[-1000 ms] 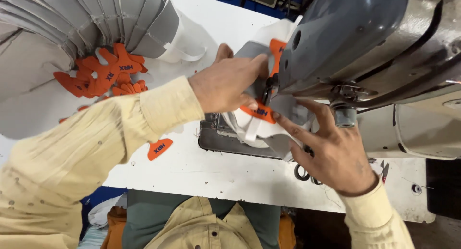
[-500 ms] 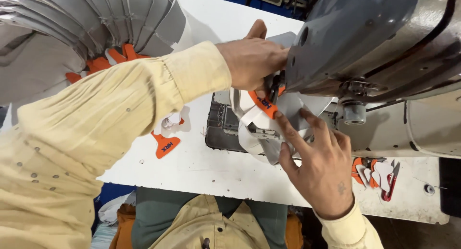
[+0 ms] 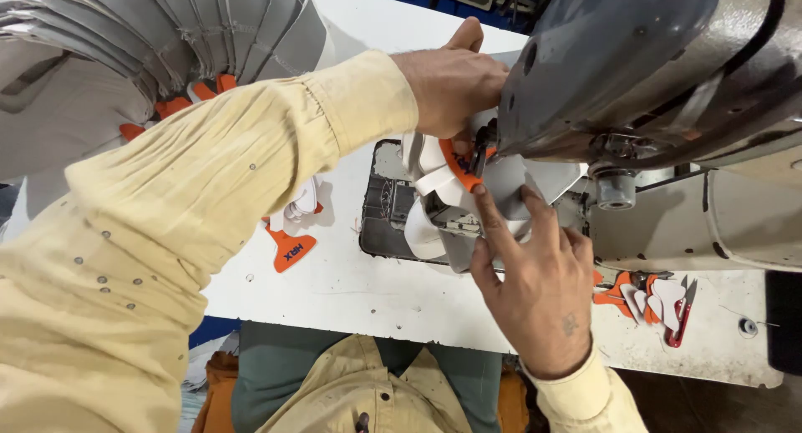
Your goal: The person aligns orange and white fabric pieces and sews them together using a sewing machine. They repeatedly pick up fabric pieces, guide them under the needle, and trim excess thread with scissors.
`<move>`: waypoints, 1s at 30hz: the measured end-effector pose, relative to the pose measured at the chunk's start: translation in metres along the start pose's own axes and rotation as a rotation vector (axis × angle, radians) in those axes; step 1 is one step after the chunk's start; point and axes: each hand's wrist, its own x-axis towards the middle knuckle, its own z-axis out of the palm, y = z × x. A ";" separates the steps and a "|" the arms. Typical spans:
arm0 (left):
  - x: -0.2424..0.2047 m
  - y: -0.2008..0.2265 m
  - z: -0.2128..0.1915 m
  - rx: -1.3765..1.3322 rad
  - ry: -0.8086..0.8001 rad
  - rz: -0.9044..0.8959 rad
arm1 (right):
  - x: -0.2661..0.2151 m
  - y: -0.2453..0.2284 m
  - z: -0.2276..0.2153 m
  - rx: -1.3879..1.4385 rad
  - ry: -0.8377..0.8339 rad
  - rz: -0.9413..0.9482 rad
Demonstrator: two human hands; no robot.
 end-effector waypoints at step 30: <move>-0.057 -0.007 0.021 0.022 0.023 -0.258 | 0.019 0.047 0.010 0.052 0.095 -0.180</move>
